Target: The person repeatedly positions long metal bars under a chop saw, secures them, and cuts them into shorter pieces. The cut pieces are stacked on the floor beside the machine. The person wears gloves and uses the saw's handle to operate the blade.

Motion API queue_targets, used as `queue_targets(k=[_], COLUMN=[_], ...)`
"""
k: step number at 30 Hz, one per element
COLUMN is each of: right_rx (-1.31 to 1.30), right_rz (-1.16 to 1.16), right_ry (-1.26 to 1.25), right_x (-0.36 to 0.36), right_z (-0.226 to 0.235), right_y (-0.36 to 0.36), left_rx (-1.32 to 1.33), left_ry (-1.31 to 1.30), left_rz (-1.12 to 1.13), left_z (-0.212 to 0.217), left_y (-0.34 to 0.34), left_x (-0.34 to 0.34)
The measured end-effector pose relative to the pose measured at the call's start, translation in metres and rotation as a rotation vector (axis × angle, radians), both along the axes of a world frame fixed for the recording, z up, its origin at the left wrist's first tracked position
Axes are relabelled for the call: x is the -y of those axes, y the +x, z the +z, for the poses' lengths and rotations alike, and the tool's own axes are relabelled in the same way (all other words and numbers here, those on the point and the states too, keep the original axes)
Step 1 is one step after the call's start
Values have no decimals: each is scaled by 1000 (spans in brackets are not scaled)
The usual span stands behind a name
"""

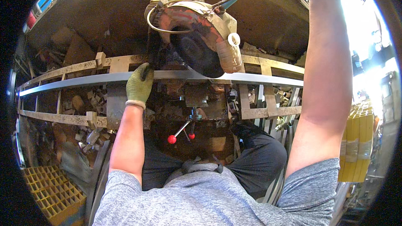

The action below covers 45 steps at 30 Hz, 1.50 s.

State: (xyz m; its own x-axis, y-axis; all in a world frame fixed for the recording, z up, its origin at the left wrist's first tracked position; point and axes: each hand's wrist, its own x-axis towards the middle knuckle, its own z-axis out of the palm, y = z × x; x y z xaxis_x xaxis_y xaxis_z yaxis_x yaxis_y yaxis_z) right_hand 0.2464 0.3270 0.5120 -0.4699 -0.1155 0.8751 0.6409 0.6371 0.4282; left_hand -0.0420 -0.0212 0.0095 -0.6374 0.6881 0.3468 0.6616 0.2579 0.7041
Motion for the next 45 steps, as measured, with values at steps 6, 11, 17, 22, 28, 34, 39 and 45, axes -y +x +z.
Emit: queue_targets(k=[6, 11, 17, 22, 28, 34, 39, 45], right_rx=[-453, -393, -334, -361, -363, -398, -508, -654], right_rz=[1334, 1345, 1339, 1343, 1369, 1694, 1389, 1700], right_ry=[-1086, -1030, -996, -988, -1021, -1391, -1047, -1447], right_x=[16, 13, 6, 19, 1, -27, 2, 14], right_z=[-17, -17, -15, -19, -19, -7, -27, -23], right_y=[13, 13, 15, 11, 24, 28, 32, 38], left_rx=[94, 110, 123, 107, 116, 130, 87, 84], left_ry=[-44, -60, -46, -58, -77, -70, -103, -81], left_rz=[13, 12, 3, 13, 24, 22, 39, 26], left_z=[4, 7, 6, 6, 7, 6, 5, 6], left_y=[0, -2, -2, -3, -4, -4, -4, -3], left_x=[0, 0, -1, -1, -2, -3, -2, -3])
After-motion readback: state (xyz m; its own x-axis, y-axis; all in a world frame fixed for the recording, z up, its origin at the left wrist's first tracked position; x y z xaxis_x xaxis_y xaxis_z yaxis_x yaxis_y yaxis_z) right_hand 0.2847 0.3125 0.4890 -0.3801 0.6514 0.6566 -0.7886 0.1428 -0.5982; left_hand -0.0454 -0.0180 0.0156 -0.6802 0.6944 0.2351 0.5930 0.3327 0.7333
